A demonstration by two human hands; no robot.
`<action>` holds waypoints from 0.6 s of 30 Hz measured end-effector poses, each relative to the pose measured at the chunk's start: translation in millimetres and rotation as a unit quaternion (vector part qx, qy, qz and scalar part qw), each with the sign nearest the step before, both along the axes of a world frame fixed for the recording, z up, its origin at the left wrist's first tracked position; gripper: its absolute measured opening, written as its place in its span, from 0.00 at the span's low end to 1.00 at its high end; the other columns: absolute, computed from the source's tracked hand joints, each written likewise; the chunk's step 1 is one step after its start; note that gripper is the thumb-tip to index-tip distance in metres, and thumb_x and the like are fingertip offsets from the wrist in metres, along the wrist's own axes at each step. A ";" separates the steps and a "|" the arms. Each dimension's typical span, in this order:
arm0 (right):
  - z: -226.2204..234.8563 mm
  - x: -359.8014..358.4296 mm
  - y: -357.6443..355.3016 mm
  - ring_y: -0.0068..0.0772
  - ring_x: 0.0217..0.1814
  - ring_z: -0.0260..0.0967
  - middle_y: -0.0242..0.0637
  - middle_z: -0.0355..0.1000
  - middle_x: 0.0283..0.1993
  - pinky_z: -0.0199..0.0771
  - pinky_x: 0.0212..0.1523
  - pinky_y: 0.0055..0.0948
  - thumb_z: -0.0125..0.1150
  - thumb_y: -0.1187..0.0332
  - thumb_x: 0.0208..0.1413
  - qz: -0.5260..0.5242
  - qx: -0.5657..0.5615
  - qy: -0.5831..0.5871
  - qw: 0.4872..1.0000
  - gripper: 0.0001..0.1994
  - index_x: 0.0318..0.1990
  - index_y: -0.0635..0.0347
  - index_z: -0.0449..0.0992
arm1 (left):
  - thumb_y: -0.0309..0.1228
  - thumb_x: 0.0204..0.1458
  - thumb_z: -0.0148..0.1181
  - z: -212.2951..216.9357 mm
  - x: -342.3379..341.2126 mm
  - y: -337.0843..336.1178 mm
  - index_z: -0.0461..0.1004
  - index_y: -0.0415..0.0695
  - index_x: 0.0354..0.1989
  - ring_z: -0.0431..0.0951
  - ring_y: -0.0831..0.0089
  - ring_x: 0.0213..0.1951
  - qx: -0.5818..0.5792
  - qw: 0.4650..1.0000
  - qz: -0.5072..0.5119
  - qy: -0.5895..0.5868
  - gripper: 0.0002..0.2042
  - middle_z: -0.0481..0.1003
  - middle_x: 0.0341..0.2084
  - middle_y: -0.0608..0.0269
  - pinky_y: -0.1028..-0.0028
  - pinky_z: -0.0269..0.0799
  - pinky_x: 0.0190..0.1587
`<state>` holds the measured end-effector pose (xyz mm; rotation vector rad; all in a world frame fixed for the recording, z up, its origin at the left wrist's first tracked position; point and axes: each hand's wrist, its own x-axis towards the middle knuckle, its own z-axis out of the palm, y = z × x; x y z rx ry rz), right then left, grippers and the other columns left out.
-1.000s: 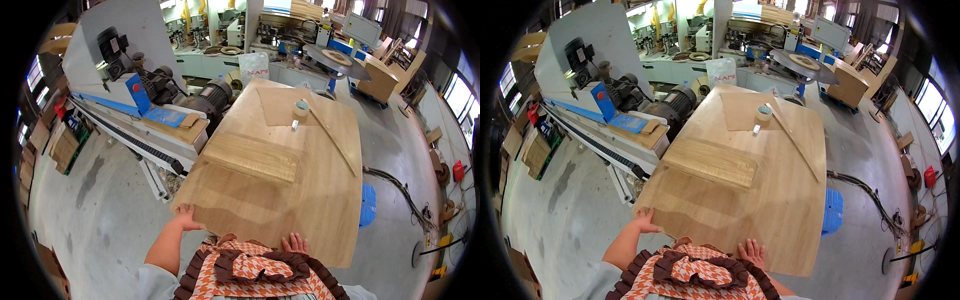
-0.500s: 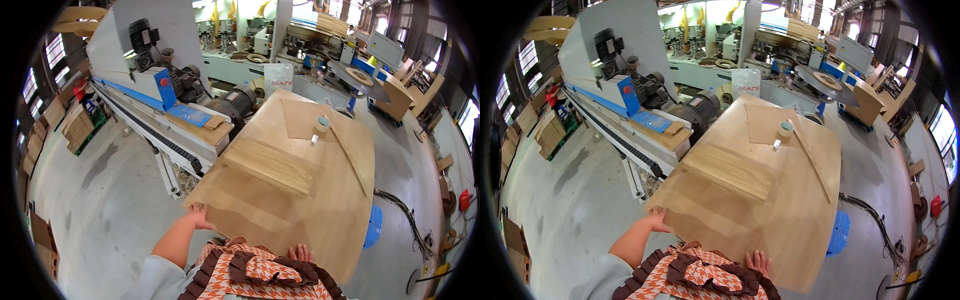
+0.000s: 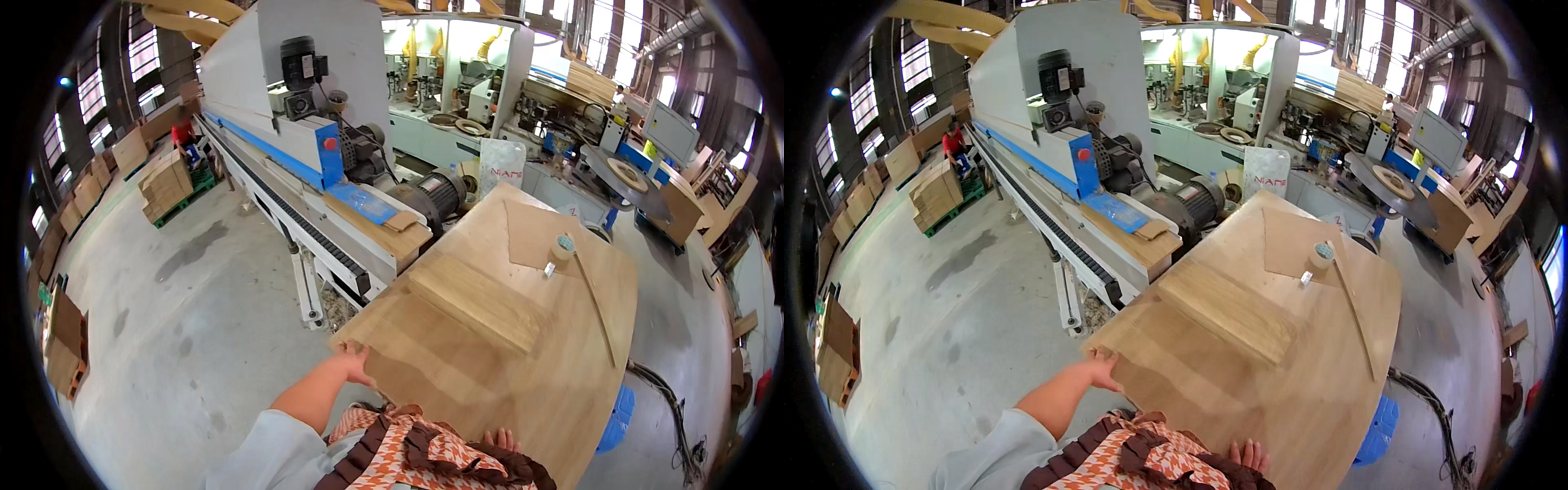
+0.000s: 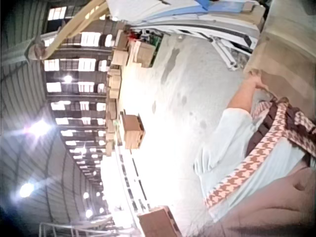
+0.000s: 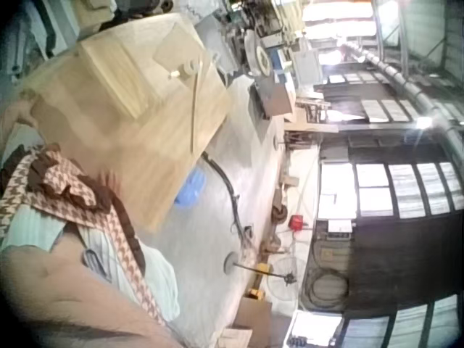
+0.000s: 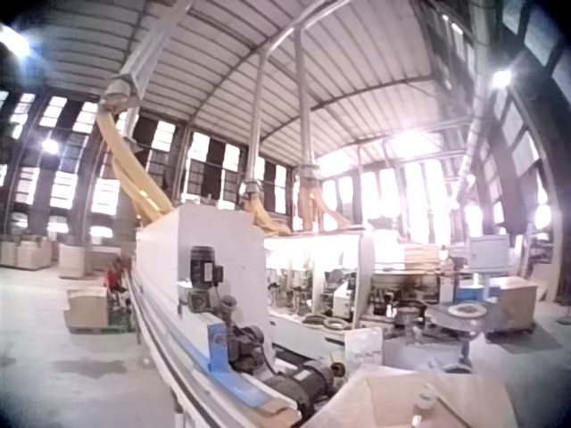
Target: The person takes wooden boards from a worktable and stacks them onto a pallet by hand.
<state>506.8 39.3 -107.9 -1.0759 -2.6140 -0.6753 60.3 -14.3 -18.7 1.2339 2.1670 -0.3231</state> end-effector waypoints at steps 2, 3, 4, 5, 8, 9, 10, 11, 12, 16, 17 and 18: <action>0.5 -1.0 6.2 0.44 0.56 0.59 0.40 0.61 0.54 0.56 0.50 0.54 0.44 0.47 0.50 0.006 0.050 -0.008 0.999 0.20 0.49 0.39 0.66 | 0.58 0.27 0.62 1.9 0.5 2.9 0.36 0.49 0.63 0.38 0.37 0.60 -0.002 1.000 -0.009 -0.006 0.55 0.33 0.60 0.37 0.57 0.43 0.60; 3.1 3.0 10.9 0.43 0.55 0.60 0.40 0.62 0.53 0.57 0.49 0.54 0.45 0.46 0.50 0.035 0.122 -0.035 0.991 0.20 0.49 0.39 0.66 | 0.58 0.27 0.62 1.2 0.1 4.0 0.36 0.49 0.63 0.38 0.37 0.60 0.000 1.000 -0.005 -0.003 0.55 0.33 0.60 0.37 0.57 0.43 0.60; 6.8 5.1 13.2 0.43 0.55 0.60 0.40 0.62 0.53 0.58 0.49 0.54 0.45 0.46 0.49 0.065 0.193 -0.062 0.977 0.20 0.48 0.39 0.66 | 0.58 0.28 0.62 0.0 -0.5 4.2 0.36 0.49 0.63 0.38 0.37 0.60 -0.005 1.000 -0.009 -0.004 0.55 0.33 0.60 0.37 0.57 0.42 0.60; 10.4 6.7 12.4 0.43 0.55 0.60 0.40 0.62 0.53 0.58 0.49 0.54 0.45 0.46 0.49 0.069 0.195 -0.059 0.977 0.20 0.48 0.39 0.66 | 0.58 0.28 0.61 -0.6 -0.9 3.9 0.36 0.49 0.63 0.38 0.37 0.60 -0.010 1.000 -0.014 -0.005 0.55 0.33 0.60 0.37 0.56 0.42 0.60; 8.5 11.4 10.8 0.42 0.54 0.61 0.39 0.63 0.52 0.59 0.47 0.55 0.44 0.44 0.49 0.069 0.036 -0.088 0.993 0.21 0.48 0.37 0.67 | 0.57 0.28 0.61 2.1 -0.3 5.9 0.36 0.49 0.63 0.39 0.37 0.60 -0.012 1.000 -0.010 -0.017 0.55 0.33 0.60 0.36 0.56 0.41 0.60; -3.3 13.3 10.8 0.42 0.53 0.62 0.39 0.63 0.52 0.60 0.46 0.55 0.44 0.43 0.49 0.054 0.034 -0.070 0.995 0.22 0.49 0.37 0.66 | 0.57 0.28 0.61 2.8 -0.3 7.2 0.36 0.49 0.63 0.39 0.37 0.60 -0.010 1.000 -0.009 -0.014 0.55 0.33 0.60 0.36 0.56 0.41 0.60; -6.9 12.5 11.3 0.41 0.53 0.63 0.38 0.64 0.52 0.60 0.45 0.55 0.43 0.42 0.49 0.042 0.031 -0.053 0.997 0.23 0.50 0.36 0.65 | 0.57 0.28 0.61 2.3 -0.7 7.1 0.36 0.49 0.63 0.38 0.37 0.60 -0.014 1.000 -0.010 -0.013 0.55 0.33 0.60 0.36 0.56 0.41 0.60; -9.8 13.6 12.5 0.41 0.53 0.63 0.38 0.64 0.52 0.60 0.45 0.55 0.43 0.42 0.49 0.045 0.032 -0.051 0.997 0.23 0.50 0.36 0.65 | 0.57 0.28 0.61 2.1 -1.2 7.2 0.36 0.49 0.63 0.38 0.37 0.60 -0.018 1.000 -0.011 -0.012 0.54 0.33 0.60 0.35 0.55 0.41 0.60; -12.3 15.2 13.7 0.41 0.53 0.63 0.37 0.64 0.52 0.60 0.45 0.54 0.42 0.42 0.49 0.050 0.083 -0.075 0.992 0.23 0.51 0.35 0.64 | 0.57 0.28 0.61 2.6 -1.7 7.4 0.36 0.49 0.63 0.38 0.37 0.60 -0.017 1.000 -0.009 -0.011 0.54 0.33 0.60 0.35 0.55 0.41 0.60; -33.1 20.7 17.0 0.39 0.53 0.63 0.36 0.64 0.52 0.60 0.44 0.53 0.40 0.41 0.49 0.041 0.125 -0.082 0.988 0.23 0.53 0.32 0.62 | 0.57 0.28 0.61 3.8 -3.1 7.3 0.37 0.49 0.63 0.39 0.37 0.60 -0.026 0.999 -0.007 -0.017 0.54 0.34 0.60 0.35 0.55 0.42 0.60; -37.9 23.9 21.4 0.39 0.53 0.63 0.36 0.64 0.52 0.60 0.44 0.53 0.40 0.41 0.49 0.044 0.125 -0.081 0.988 0.23 0.53 0.32 0.62 | 0.57 0.28 0.61 3.3 -3.1 6.3 0.38 0.50 0.63 0.39 0.37 0.60 -0.026 0.999 -0.008 -0.016 0.54 0.34 0.60 0.35 0.55 0.42 0.60; -42.5 27.0 26.5 0.40 0.53 0.63 0.35 0.64 0.51 0.60 0.44 0.54 0.41 0.42 0.49 0.065 0.165 -0.106 0.978 0.22 0.51 0.32 0.63 | 0.57 0.28 0.61 2.2 -2.6 6.1 0.38 0.50 0.63 0.39 0.37 0.60 -0.026 1.000 -0.005 -0.015 0.54 0.34 0.60 0.35 0.55 0.42 0.60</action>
